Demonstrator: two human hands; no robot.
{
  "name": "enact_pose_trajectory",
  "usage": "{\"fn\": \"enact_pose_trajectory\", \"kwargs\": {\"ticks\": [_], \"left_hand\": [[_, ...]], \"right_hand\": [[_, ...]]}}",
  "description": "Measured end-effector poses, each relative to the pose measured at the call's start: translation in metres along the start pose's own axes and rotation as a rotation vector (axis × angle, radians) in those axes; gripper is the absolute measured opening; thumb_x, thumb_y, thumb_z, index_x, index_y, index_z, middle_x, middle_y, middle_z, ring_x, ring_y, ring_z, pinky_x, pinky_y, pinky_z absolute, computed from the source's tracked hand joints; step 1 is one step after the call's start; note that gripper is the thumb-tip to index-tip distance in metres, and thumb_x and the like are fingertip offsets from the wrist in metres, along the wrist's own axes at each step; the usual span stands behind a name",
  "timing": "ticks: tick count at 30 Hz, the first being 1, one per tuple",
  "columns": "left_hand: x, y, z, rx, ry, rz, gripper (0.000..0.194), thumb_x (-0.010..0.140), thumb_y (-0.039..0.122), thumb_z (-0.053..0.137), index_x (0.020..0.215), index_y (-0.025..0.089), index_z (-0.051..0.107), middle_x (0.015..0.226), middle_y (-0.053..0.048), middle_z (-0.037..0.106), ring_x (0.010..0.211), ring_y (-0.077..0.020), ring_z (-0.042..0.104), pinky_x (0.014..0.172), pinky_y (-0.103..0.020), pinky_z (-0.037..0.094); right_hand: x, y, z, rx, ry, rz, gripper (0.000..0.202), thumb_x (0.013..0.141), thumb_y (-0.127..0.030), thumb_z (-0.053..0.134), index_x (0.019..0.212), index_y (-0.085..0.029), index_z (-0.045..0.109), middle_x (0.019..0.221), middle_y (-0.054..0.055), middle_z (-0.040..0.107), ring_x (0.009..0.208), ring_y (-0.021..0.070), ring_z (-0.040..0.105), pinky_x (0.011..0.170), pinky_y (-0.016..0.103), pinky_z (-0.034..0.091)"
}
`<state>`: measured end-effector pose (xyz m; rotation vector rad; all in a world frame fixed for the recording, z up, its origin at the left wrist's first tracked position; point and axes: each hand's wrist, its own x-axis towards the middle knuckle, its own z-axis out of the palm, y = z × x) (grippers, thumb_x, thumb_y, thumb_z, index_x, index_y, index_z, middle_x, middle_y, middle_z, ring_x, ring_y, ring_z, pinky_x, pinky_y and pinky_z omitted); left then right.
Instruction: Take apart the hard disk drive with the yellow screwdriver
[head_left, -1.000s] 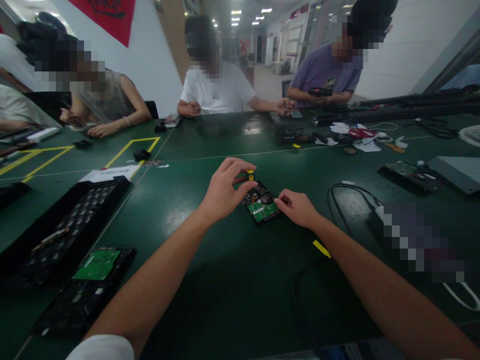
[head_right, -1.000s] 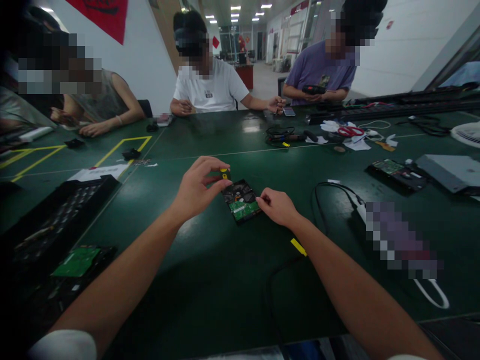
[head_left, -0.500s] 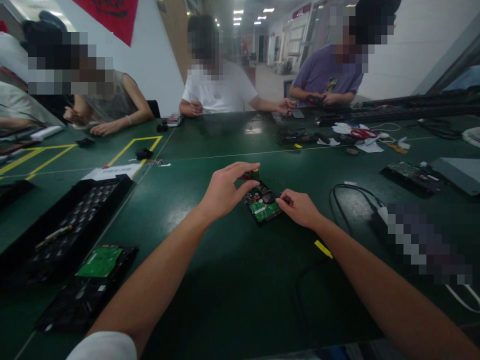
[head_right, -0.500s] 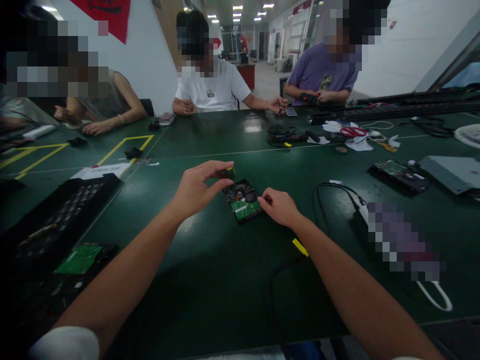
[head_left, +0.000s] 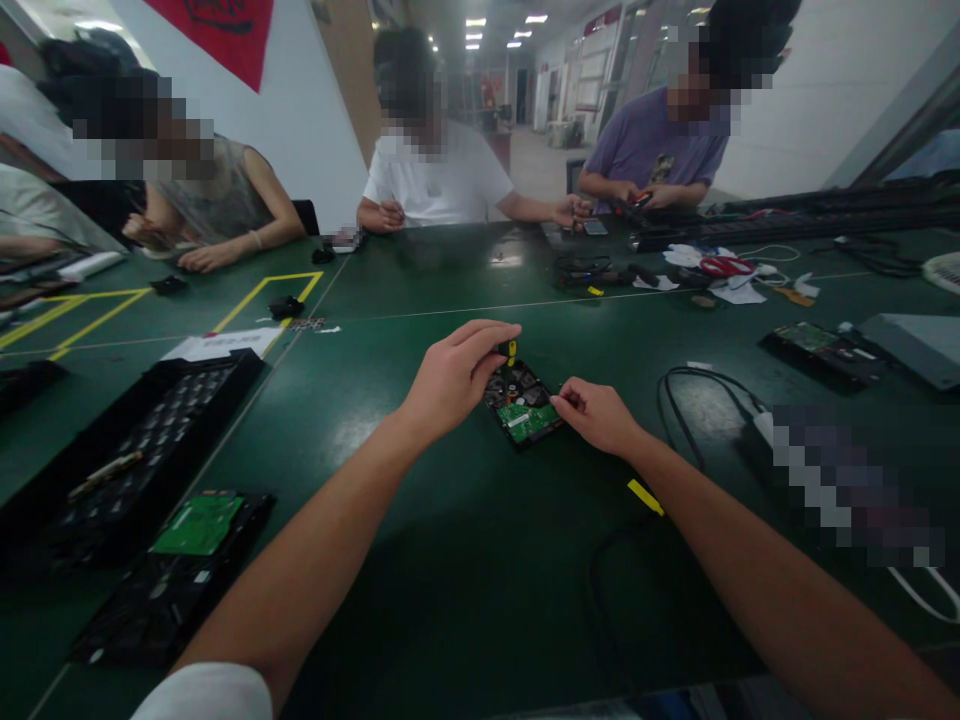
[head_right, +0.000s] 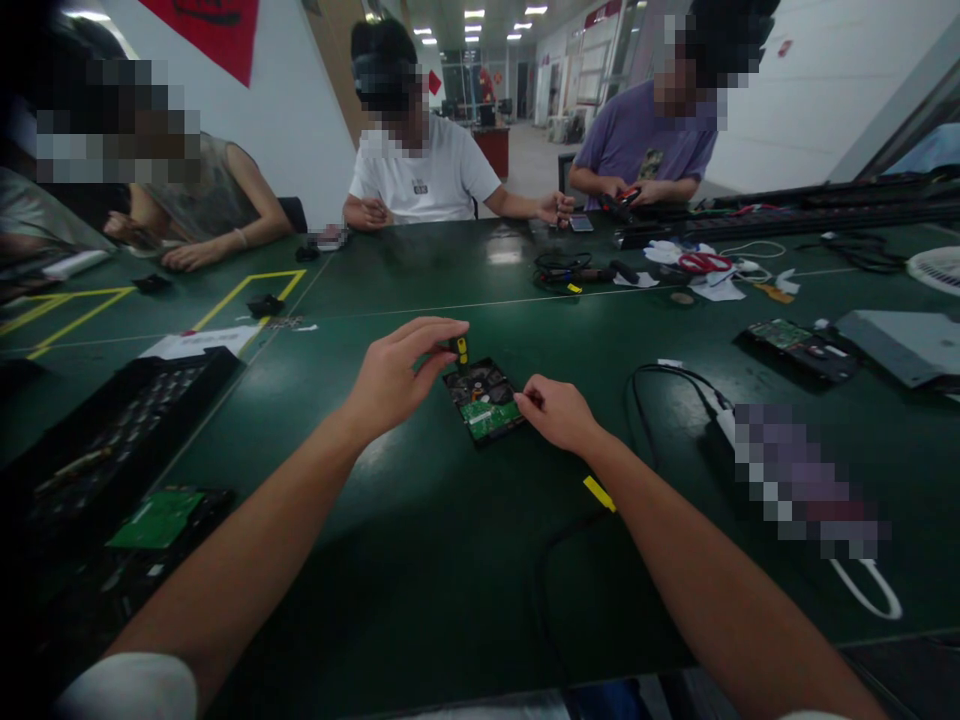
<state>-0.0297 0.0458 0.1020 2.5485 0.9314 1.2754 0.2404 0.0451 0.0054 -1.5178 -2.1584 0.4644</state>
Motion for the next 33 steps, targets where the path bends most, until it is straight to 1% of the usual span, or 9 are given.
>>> {"fn": "enact_pose_trajectory", "kwargs": {"ticks": [2, 5, 9, 13, 19, 23, 28, 30, 33], "left_hand": [[-0.0011, -0.0023, 0.0019, 0.005, -0.004, 0.012, 0.039, 0.097, 0.01, 0.06, 0.134, 0.023, 0.063, 0.132, -0.007, 0.069, 0.123, -0.021, 0.066, 0.107, -0.042, 0.056], [-0.0034, -0.0056, 0.0051, -0.013, -0.008, -0.028, 0.042, 0.094, 0.016, 0.068, 0.134, 0.022, 0.06, 0.134, -0.007, 0.069, 0.122, -0.0219, 0.067, 0.106, -0.041, 0.058], [-0.0047, -0.0065, 0.0077, -0.082, 0.01, -0.101, 0.041, 0.089, 0.019, 0.076, 0.125, 0.022, 0.057, 0.132, -0.008, 0.07, 0.12, -0.0236, 0.07, 0.102, -0.042, 0.06], [-0.0043, -0.0042, 0.0089, -0.155, 0.028, -0.138, 0.035, 0.089, 0.017, 0.076, 0.116, 0.022, 0.054, 0.126, -0.009, 0.072, 0.116, -0.0234, 0.071, 0.098, -0.041, 0.062], [-0.0048, -0.0031, 0.0101, -0.225, 0.01, -0.15, 0.042, 0.092, 0.013, 0.07, 0.128, 0.022, 0.05, 0.131, -0.01, 0.065, 0.111, -0.0209, 0.073, 0.096, -0.038, 0.062], [-0.0034, -0.0037, 0.007, -0.106, -0.009, -0.082, 0.033, 0.094, 0.015, 0.068, 0.125, 0.021, 0.058, 0.124, -0.009, 0.065, 0.108, -0.0195, 0.07, 0.093, -0.036, 0.062], [-0.0009, -0.0042, 0.0029, 0.12, 0.043, 0.036, 0.037, 0.094, 0.01, 0.065, 0.128, 0.023, 0.064, 0.116, -0.008, 0.061, 0.107, -0.0198, 0.063, 0.093, -0.038, 0.059], [-0.0008, -0.0044, 0.0026, 0.157, 0.049, 0.044, 0.039, 0.094, 0.009, 0.063, 0.13, 0.024, 0.063, 0.115, -0.007, 0.062, 0.107, -0.0198, 0.063, 0.095, -0.038, 0.058], [-0.0013, -0.0042, 0.0029, 0.137, 0.027, 0.027, 0.042, 0.095, 0.007, 0.06, 0.133, 0.024, 0.061, 0.121, -0.007, 0.065, 0.111, -0.0195, 0.065, 0.097, -0.038, 0.058]], "right_hand": [[-0.0001, -0.0006, -0.0002, -0.001, -0.001, -0.002, 0.028, 0.1, -0.045, 0.054, 0.089, -0.021, 0.064, 0.075, 0.003, 0.067, 0.065, 0.0164, 0.057, 0.059, 0.029, 0.034], [-0.0001, -0.0007, -0.0001, -0.002, -0.001, -0.011, 0.028, 0.1, -0.045, 0.054, 0.089, -0.021, 0.064, 0.074, 0.003, 0.067, 0.065, 0.0164, 0.056, 0.06, 0.029, 0.034], [-0.0003, -0.0001, 0.0002, 0.001, -0.001, -0.008, 0.029, 0.1, -0.046, 0.053, 0.089, -0.021, 0.064, 0.074, 0.003, 0.067, 0.065, 0.0166, 0.057, 0.06, 0.029, 0.034], [-0.0005, -0.0008, -0.0003, 0.002, -0.004, -0.006, 0.029, 0.1, -0.045, 0.053, 0.089, -0.021, 0.064, 0.075, 0.003, 0.068, 0.066, 0.0168, 0.057, 0.061, 0.029, 0.035], [-0.0004, -0.0015, -0.0004, 0.002, 0.005, -0.001, 0.028, 0.099, -0.044, 0.054, 0.089, -0.021, 0.064, 0.074, 0.003, 0.067, 0.065, 0.017, 0.057, 0.061, 0.029, 0.035], [-0.0005, -0.001, -0.0001, 0.004, 0.005, -0.001, 0.028, 0.099, -0.045, 0.054, 0.089, -0.021, 0.064, 0.074, 0.003, 0.067, 0.065, 0.0167, 0.057, 0.06, 0.029, 0.034], [-0.0003, -0.0008, 0.0002, 0.002, 0.005, 0.0, 0.028, 0.1, -0.044, 0.054, 0.09, -0.021, 0.064, 0.075, 0.003, 0.067, 0.065, 0.0165, 0.057, 0.06, 0.029, 0.034], [-0.0001, -0.0004, 0.0006, -0.002, 0.005, -0.007, 0.028, 0.1, -0.045, 0.054, 0.09, -0.021, 0.064, 0.075, 0.003, 0.067, 0.065, 0.0164, 0.057, 0.06, 0.029, 0.034], [0.0001, 0.0002, 0.0013, -0.008, 0.01, -0.012, 0.027, 0.099, -0.044, 0.054, 0.089, -0.021, 0.064, 0.075, 0.003, 0.067, 0.065, 0.0164, 0.056, 0.06, 0.029, 0.034]]}}
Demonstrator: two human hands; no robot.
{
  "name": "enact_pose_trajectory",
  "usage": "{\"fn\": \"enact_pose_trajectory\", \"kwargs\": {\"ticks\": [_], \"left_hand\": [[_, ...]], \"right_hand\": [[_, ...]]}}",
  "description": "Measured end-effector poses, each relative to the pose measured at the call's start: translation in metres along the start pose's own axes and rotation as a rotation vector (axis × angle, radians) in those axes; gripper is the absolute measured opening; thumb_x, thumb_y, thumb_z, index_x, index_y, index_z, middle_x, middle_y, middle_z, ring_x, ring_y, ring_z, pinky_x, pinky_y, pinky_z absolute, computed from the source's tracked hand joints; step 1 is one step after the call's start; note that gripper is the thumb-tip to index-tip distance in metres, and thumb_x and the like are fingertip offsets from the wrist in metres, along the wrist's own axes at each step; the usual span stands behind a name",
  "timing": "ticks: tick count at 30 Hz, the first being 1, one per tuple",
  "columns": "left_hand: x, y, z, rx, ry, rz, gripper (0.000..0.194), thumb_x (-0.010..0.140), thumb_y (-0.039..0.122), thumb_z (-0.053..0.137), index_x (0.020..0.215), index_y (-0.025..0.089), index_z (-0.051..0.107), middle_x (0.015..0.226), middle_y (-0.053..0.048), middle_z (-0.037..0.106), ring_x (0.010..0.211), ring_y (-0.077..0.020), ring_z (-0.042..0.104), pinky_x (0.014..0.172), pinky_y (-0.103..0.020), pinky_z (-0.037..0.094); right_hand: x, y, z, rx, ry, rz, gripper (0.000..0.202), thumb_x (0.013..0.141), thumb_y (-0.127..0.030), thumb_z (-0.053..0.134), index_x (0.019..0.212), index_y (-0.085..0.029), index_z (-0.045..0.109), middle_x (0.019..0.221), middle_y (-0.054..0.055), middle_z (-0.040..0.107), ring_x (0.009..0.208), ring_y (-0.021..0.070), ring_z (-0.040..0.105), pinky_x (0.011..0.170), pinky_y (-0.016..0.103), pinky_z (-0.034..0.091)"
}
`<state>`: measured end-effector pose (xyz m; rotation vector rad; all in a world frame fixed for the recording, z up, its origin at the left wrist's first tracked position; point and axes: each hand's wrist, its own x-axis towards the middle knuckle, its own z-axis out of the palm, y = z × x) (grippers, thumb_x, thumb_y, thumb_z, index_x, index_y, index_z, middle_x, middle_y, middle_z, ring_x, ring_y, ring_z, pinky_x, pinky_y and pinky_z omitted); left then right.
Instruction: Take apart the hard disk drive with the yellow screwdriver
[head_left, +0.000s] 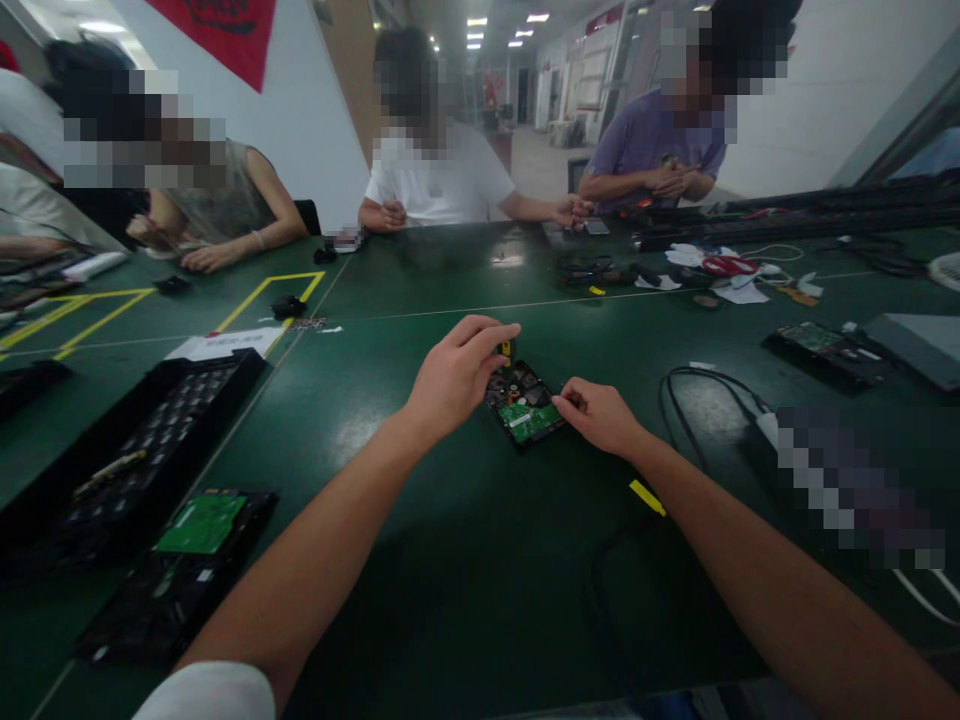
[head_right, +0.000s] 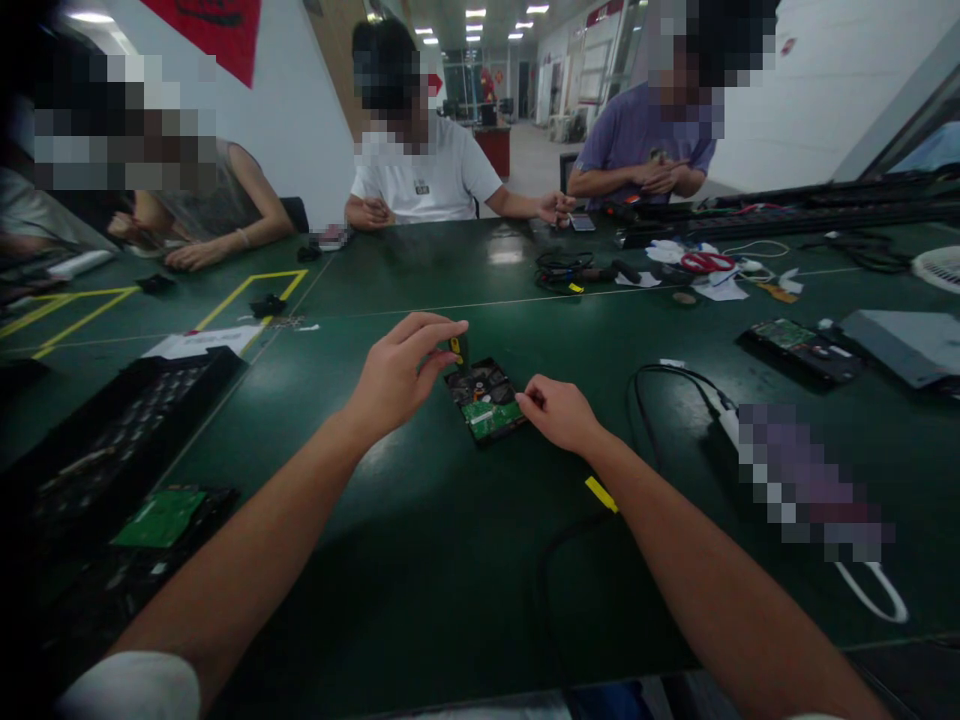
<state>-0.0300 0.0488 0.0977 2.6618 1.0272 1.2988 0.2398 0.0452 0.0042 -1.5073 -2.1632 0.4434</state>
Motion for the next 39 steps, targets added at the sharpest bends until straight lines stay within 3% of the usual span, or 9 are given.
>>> {"fn": "enact_pose_trajectory", "kwargs": {"ticks": [5, 13, 20, 23, 29, 34, 39], "left_hand": [[-0.0015, 0.0009, 0.0004, -0.044, -0.037, -0.078, 0.041, 0.095, 0.011, 0.063, 0.134, 0.023, 0.059, 0.128, -0.007, 0.069, 0.109, -0.0194, 0.07, 0.097, -0.037, 0.059], [-0.0032, 0.0015, 0.0033, -0.176, -0.032, -0.207, 0.043, 0.089, 0.018, 0.076, 0.126, 0.022, 0.056, 0.117, -0.005, 0.073, 0.098, -0.0184, 0.074, 0.091, -0.036, 0.062], [-0.0025, 0.0007, 0.003, -0.224, 0.003, -0.14, 0.028, 0.093, 0.012, 0.066, 0.118, 0.021, 0.059, 0.126, -0.009, 0.065, 0.117, -0.0213, 0.066, 0.09, -0.037, 0.064], [-0.0013, 0.0017, 0.0012, -0.174, 0.026, -0.116, 0.028, 0.093, 0.01, 0.064, 0.119, 0.021, 0.062, 0.121, -0.008, 0.06, 0.113, -0.0203, 0.064, 0.086, -0.036, 0.065], [-0.0007, -0.0011, 0.0016, -0.103, 0.012, -0.059, 0.035, 0.092, 0.008, 0.066, 0.124, 0.021, 0.061, 0.123, -0.007, 0.069, 0.114, -0.0206, 0.067, 0.101, -0.041, 0.059], [-0.0024, 0.0002, 0.0055, -0.193, 0.035, -0.177, 0.04, 0.087, 0.02, 0.078, 0.12, 0.02, 0.056, 0.128, -0.01, 0.071, 0.109, -0.0221, 0.073, 0.099, -0.043, 0.061], [-0.0027, 0.0033, 0.0089, -0.32, 0.096, -0.267, 0.037, 0.085, 0.02, 0.081, 0.106, 0.021, 0.05, 0.125, -0.01, 0.071, 0.11, -0.0227, 0.074, 0.095, -0.042, 0.063]], "right_hand": [[-0.0007, -0.001, -0.0011, 0.002, -0.008, 0.013, 0.028, 0.1, -0.045, 0.054, 0.089, -0.021, 0.064, 0.073, 0.002, 0.066, 0.064, 0.0165, 0.056, 0.06, 0.029, 0.034], [-0.0008, 0.0, -0.0005, 0.007, -0.006, 0.001, 0.029, 0.1, -0.045, 0.053, 0.089, -0.021, 0.064, 0.075, 0.003, 0.067, 0.066, 0.0168, 0.057, 0.06, 0.029, 0.034], [-0.0004, 0.0004, -0.0007, 0.009, -0.014, 0.009, 0.03, 0.1, -0.047, 0.053, 0.089, -0.021, 0.065, 0.075, 0.003, 0.068, 0.066, 0.0173, 0.057, 0.06, 0.029, 0.035], [-0.0003, 0.0, -0.0009, 0.015, -0.006, 0.014, 0.03, 0.099, -0.047, 0.053, 0.089, -0.021, 0.065, 0.075, 0.003, 0.068, 0.066, 0.0172, 0.057, 0.06, 0.029, 0.035], [-0.0007, -0.0014, -0.0019, 0.01, -0.016, 0.012, 0.03, 0.1, -0.046, 0.052, 0.09, -0.021, 0.064, 0.076, 0.004, 0.068, 0.066, 0.0173, 0.057, 0.06, 0.029, 0.035], [-0.0011, -0.0023, -0.0021, 0.01, -0.012, 0.011, 0.029, 0.1, -0.045, 0.053, 0.089, -0.021, 0.064, 0.074, 0.003, 0.067, 0.065, 0.0172, 0.057, 0.061, 0.029, 0.034], [-0.0007, -0.0014, -0.0014, 0.011, -0.01, 0.006, 0.028, 0.1, -0.045, 0.053, 0.089, -0.021, 0.064, 0.075, 0.003, 0.067, 0.066, 0.0173, 0.057, 0.061, 0.029, 0.034]]}}
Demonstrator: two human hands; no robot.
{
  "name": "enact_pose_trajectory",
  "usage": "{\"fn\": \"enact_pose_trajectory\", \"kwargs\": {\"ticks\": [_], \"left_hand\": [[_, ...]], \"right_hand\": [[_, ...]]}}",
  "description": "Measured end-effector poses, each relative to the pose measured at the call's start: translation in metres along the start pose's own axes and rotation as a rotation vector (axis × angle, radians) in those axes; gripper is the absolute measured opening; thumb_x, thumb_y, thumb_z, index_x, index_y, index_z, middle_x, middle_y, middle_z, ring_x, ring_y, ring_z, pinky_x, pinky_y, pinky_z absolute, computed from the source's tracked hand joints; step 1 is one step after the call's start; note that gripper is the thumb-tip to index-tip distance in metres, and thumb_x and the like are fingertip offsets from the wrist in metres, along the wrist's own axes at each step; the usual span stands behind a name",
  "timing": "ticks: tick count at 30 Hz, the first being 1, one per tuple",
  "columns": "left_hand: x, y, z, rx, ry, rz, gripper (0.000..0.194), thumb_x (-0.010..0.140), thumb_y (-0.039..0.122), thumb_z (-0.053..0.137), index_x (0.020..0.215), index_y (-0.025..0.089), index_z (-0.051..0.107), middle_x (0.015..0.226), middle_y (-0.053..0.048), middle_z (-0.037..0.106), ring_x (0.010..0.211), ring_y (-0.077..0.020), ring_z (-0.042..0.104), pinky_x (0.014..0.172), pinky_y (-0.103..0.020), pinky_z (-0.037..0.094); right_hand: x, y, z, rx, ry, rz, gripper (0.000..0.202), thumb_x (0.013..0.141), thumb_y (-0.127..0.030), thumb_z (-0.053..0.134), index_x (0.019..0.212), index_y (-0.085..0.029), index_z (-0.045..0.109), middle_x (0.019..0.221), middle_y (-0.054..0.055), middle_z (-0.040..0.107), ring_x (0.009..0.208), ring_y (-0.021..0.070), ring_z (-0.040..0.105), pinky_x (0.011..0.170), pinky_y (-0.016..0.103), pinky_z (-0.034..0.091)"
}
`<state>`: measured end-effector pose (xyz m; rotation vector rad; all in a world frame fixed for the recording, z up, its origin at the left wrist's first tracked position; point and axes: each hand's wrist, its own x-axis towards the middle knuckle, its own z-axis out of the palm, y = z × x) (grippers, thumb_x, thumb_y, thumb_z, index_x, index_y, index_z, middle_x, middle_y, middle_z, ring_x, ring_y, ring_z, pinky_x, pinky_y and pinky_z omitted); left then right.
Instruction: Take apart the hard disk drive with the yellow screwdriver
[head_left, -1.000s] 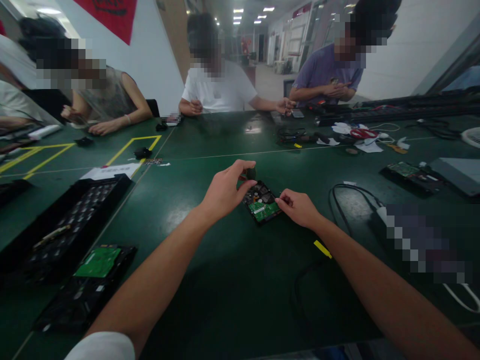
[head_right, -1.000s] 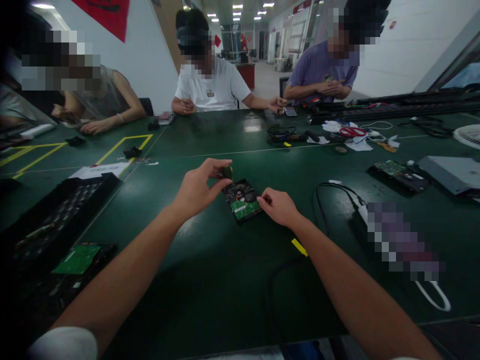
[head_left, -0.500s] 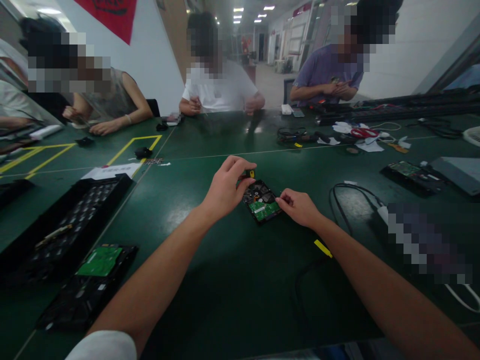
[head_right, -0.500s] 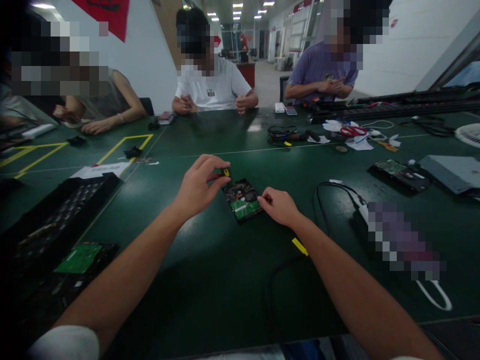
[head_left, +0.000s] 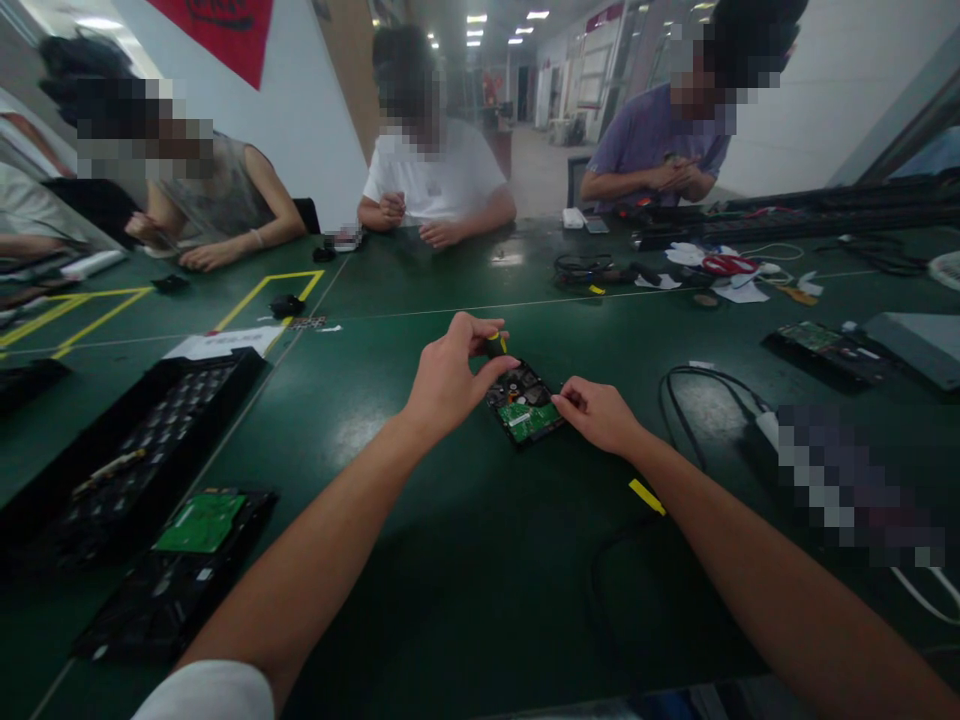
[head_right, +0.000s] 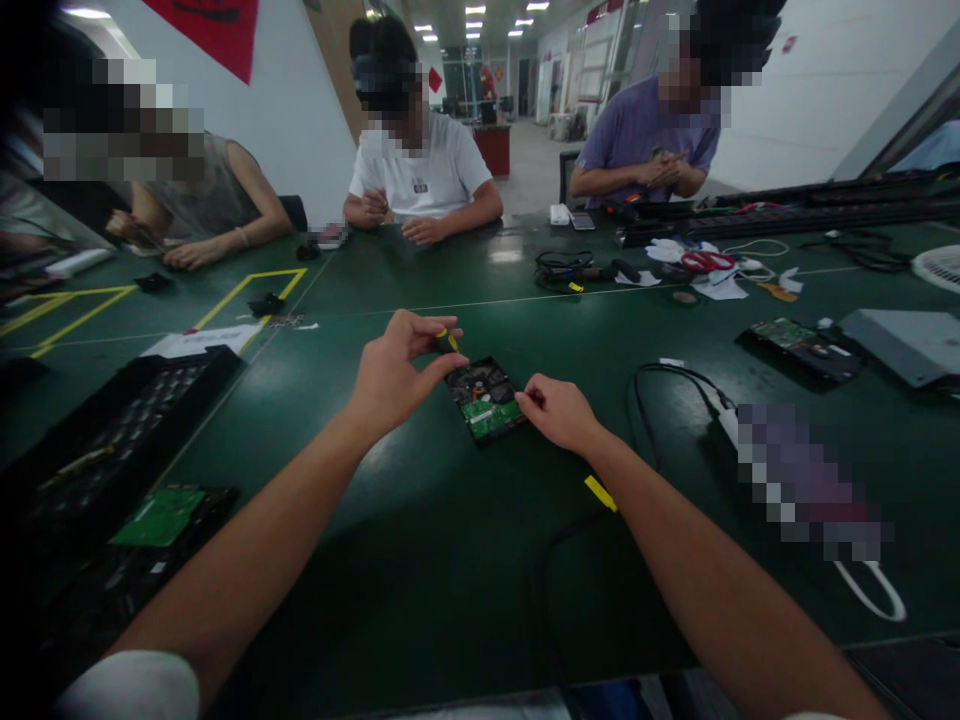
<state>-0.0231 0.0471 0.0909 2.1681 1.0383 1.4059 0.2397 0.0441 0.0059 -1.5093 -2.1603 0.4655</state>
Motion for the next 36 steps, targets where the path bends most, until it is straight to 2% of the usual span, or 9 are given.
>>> {"fn": "enact_pose_trajectory", "kwargs": {"ticks": [3, 8, 13, 19, 25, 31, 36], "left_hand": [[0.0, -0.0007, 0.0019, -0.023, 0.009, -0.019, 0.035, 0.086, 0.015, 0.078, 0.106, 0.021, 0.049, 0.128, -0.01, 0.068, 0.107, -0.0206, 0.075, 0.093, -0.038, 0.064], [-0.0004, -0.0035, 0.0031, -0.02, -0.019, -0.012, 0.038, 0.091, 0.015, 0.071, 0.122, 0.023, 0.05, 0.128, -0.009, 0.066, 0.113, -0.0211, 0.073, 0.097, -0.039, 0.062], [0.0009, -0.0025, -0.0021, 0.121, -0.049, 0.108, 0.03, 0.094, 0.016, 0.066, 0.122, 0.022, 0.06, 0.123, -0.008, 0.064, 0.111, -0.0203, 0.068, 0.093, -0.037, 0.062], [0.0026, -0.0008, -0.006, 0.265, -0.036, 0.187, 0.035, 0.096, 0.009, 0.058, 0.127, 0.024, 0.064, 0.12, -0.007, 0.062, 0.109, -0.0187, 0.064, 0.095, -0.037, 0.06], [0.0014, -0.0029, -0.0039, 0.217, -0.054, 0.147, 0.039, 0.091, 0.014, 0.07, 0.127, 0.022, 0.058, 0.128, -0.007, 0.07, 0.107, -0.02, 0.071, 0.095, -0.04, 0.062], [-0.0009, -0.0008, 0.0001, 0.075, -0.005, 0.033, 0.039, 0.085, 0.026, 0.081, 0.11, 0.022, 0.051, 0.122, -0.009, 0.073, 0.11, -0.0225, 0.074, 0.096, -0.041, 0.063], [-0.0008, 0.0014, -0.0005, 0.04, -0.016, 0.038, 0.029, 0.091, 0.022, 0.074, 0.109, 0.021, 0.051, 0.122, -0.009, 0.072, 0.107, -0.0202, 0.074, 0.093, -0.038, 0.063]], "right_hand": [[-0.0001, 0.0, -0.0003, -0.003, -0.004, 0.001, 0.029, 0.1, -0.045, 0.053, 0.089, -0.021, 0.064, 0.075, 0.003, 0.067, 0.066, 0.0175, 0.058, 0.061, 0.029, 0.035], [0.0, 0.0, -0.0008, -0.008, -0.001, 0.0, 0.029, 0.1, -0.045, 0.053, 0.089, -0.021, 0.064, 0.076, 0.003, 0.068, 0.067, 0.0176, 0.058, 0.061, 0.029, 0.035], [0.0005, 0.0002, -0.001, -0.006, -0.007, -0.003, 0.029, 0.1, -0.045, 0.053, 0.089, -0.021, 0.064, 0.077, 0.003, 0.068, 0.067, 0.0172, 0.057, 0.061, 0.029, 0.035], [0.0003, 0.0007, 0.0002, -0.006, 0.002, -0.008, 0.029, 0.1, -0.045, 0.053, 0.088, -0.021, 0.064, 0.076, 0.003, 0.067, 0.066, 0.0168, 0.057, 0.06, 0.029, 0.035], [0.0005, 0.0016, -0.0001, -0.005, -0.002, -0.006, 0.029, 0.1, -0.046, 0.053, 0.09, -0.021, 0.064, 0.076, 0.003, 0.068, 0.066, 0.0173, 0.057, 0.061, 0.029, 0.035], [0.0004, 0.0014, -0.0002, 0.003, -0.007, -0.003, 0.029, 0.1, -0.046, 0.053, 0.09, -0.021, 0.064, 0.077, 0.004, 0.068, 0.067, 0.0177, 0.058, 0.061, 0.029, 0.036], [0.0001, 0.0011, -0.0001, 0.004, -0.012, 0.003, 0.029, 0.1, -0.046, 0.053, 0.091, -0.021, 0.064, 0.077, 0.003, 0.068, 0.067, 0.0175, 0.058, 0.061, 0.029, 0.036]]}}
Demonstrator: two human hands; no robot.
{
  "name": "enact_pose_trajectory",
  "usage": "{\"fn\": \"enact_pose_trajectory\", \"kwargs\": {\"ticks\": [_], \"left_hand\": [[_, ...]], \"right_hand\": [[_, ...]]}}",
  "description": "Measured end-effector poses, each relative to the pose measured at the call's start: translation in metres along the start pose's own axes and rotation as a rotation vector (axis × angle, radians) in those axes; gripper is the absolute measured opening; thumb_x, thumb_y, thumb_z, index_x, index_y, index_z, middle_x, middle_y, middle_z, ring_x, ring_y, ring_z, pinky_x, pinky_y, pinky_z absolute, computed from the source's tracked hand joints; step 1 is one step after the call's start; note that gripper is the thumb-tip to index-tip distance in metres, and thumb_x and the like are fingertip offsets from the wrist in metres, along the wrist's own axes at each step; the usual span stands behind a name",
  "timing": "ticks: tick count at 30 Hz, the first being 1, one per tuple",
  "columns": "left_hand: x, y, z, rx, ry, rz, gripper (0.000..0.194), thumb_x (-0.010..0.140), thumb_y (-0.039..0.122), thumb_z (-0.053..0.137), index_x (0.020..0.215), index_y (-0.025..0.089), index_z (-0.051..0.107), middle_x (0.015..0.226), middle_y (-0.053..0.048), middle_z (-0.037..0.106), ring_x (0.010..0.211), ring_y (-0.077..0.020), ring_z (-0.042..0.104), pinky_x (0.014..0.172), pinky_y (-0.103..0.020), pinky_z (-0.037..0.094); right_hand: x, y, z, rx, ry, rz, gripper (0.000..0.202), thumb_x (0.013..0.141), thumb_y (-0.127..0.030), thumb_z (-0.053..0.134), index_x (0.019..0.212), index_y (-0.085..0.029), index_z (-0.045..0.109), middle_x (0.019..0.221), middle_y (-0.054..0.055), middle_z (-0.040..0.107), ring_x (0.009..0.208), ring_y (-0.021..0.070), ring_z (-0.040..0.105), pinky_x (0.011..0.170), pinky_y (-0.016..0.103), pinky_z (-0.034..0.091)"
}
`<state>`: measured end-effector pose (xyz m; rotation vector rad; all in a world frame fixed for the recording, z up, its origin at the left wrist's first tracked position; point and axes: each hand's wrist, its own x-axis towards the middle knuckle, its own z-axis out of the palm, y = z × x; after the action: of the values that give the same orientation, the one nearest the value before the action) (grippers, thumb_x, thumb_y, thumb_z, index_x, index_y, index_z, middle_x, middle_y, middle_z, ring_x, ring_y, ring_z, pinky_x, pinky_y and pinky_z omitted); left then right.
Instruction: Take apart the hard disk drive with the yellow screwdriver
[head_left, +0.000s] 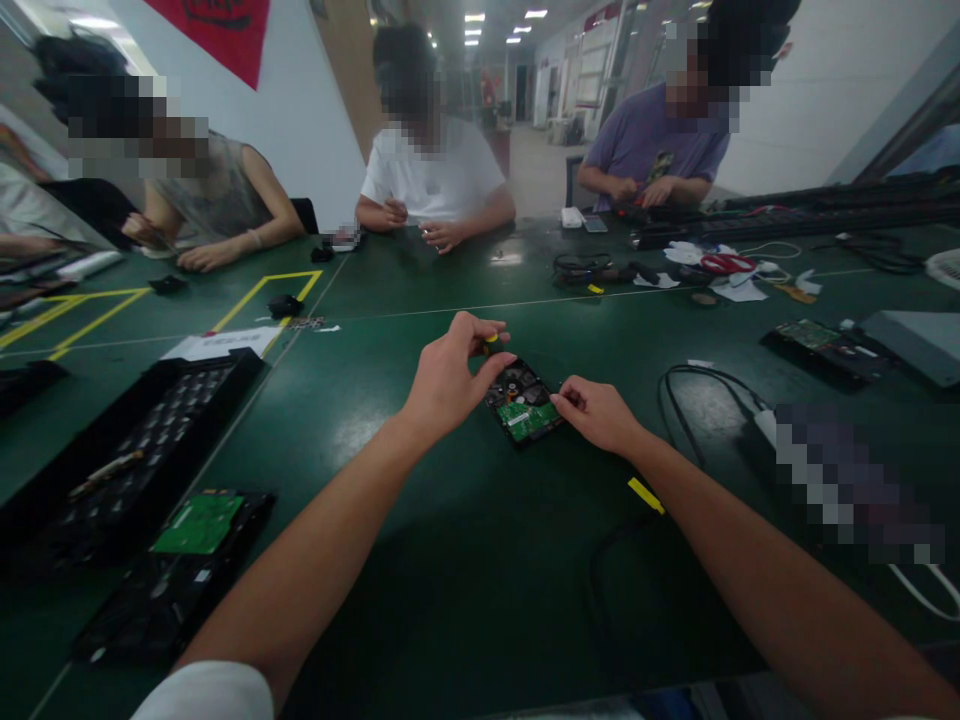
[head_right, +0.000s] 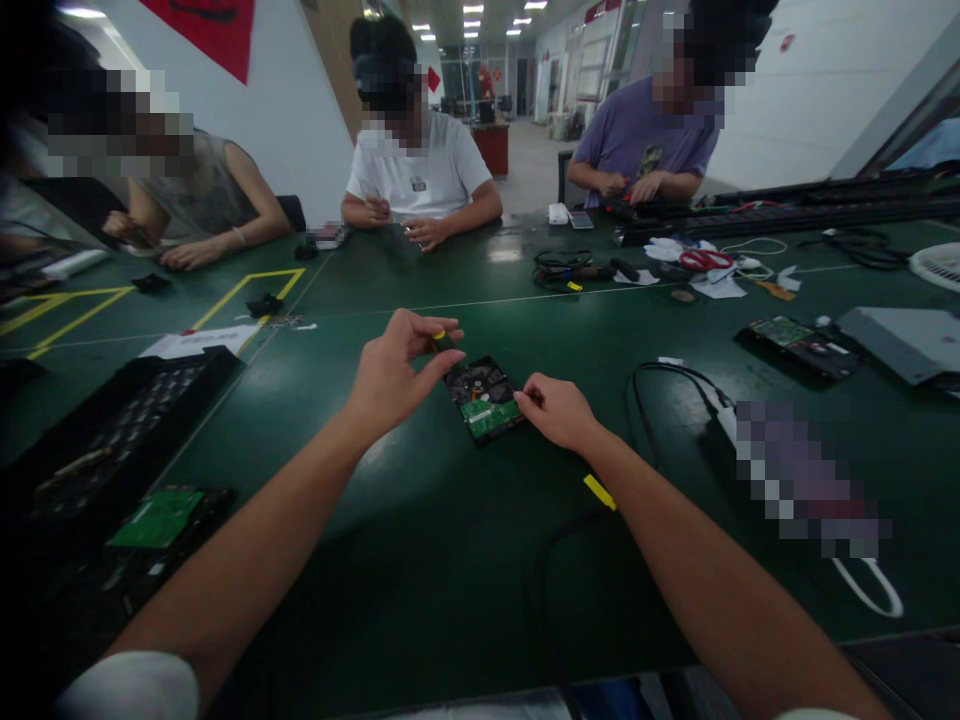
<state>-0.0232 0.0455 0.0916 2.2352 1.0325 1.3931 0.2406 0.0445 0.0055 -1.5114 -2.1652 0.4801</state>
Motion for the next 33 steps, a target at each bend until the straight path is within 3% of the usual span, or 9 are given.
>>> {"fn": "enact_pose_trajectory", "kwargs": {"ticks": [5, 10, 14, 24, 28, 33], "left_hand": [[0.0024, 0.0003, -0.0046, 0.144, -0.04, 0.081, 0.026, 0.094, 0.018, 0.066, 0.12, 0.022, 0.059, 0.12, -0.006, 0.068, 0.099, -0.0175, 0.071, 0.091, -0.036, 0.061], [0.0033, 0.0002, -0.0065, 0.19, -0.04, 0.104, 0.029, 0.098, 0.012, 0.057, 0.125, 0.022, 0.064, 0.122, -0.008, 0.065, 0.104, -0.0184, 0.068, 0.094, -0.036, 0.059], [0.0024, -0.0015, -0.0057, 0.196, -0.084, 0.065, 0.036, 0.096, 0.017, 0.064, 0.131, 0.023, 0.059, 0.124, -0.006, 0.069, 0.103, -0.0191, 0.071, 0.094, -0.037, 0.059], [0.0021, 0.0027, -0.0037, 0.09, 0.012, -0.08, 0.033, 0.087, 0.031, 0.08, 0.105, 0.022, 0.054, 0.105, -0.005, 0.075, 0.094, -0.0201, 0.074, 0.087, -0.038, 0.06], [0.0024, 0.0006, -0.0036, 0.002, -0.018, -0.055, 0.026, 0.092, 0.026, 0.073, 0.109, 0.022, 0.053, 0.107, -0.005, 0.074, 0.096, -0.0192, 0.074, 0.087, -0.036, 0.06], [0.0039, -0.0002, -0.007, 0.102, -0.05, 0.045, 0.022, 0.097, 0.018, 0.061, 0.119, 0.022, 0.059, 0.114, -0.005, 0.07, 0.095, -0.0167, 0.07, 0.09, -0.035, 0.058]], "right_hand": [[0.0004, 0.0011, 0.0005, -0.003, 0.004, 0.0, 0.029, 0.1, -0.046, 0.053, 0.091, -0.021, 0.065, 0.078, 0.003, 0.068, 0.067, 0.0172, 0.058, 0.06, 0.029, 0.036], [0.0003, 0.0004, 0.0003, -0.024, 0.014, -0.007, 0.029, 0.1, -0.046, 0.053, 0.09, -0.021, 0.064, 0.078, 0.003, 0.068, 0.067, 0.0168, 0.058, 0.06, 0.029, 0.035], [0.0006, 0.0012, 0.0012, -0.017, 0.012, -0.007, 0.028, 0.1, -0.045, 0.054, 0.089, -0.021, 0.064, 0.075, 0.003, 0.067, 0.066, 0.0167, 0.057, 0.06, 0.029, 0.034], [0.0003, 0.001, 0.0011, -0.026, 0.019, -0.011, 0.028, 0.1, -0.045, 0.054, 0.089, -0.021, 0.064, 0.076, 0.003, 0.068, 0.066, 0.0172, 0.058, 0.06, 0.029, 0.035], [0.0005, 0.0016, 0.0016, -0.023, 0.022, -0.017, 0.028, 0.1, -0.045, 0.054, 0.089, -0.021, 0.064, 0.076, 0.003, 0.068, 0.066, 0.0169, 0.058, 0.06, 0.029, 0.035], [0.0013, 0.0041, 0.0027, -0.019, 0.02, -0.003, 0.027, 0.1, -0.044, 0.054, 0.09, -0.021, 0.064, 0.076, 0.003, 0.069, 0.065, 0.0167, 0.058, 0.06, 0.029, 0.035]]}}
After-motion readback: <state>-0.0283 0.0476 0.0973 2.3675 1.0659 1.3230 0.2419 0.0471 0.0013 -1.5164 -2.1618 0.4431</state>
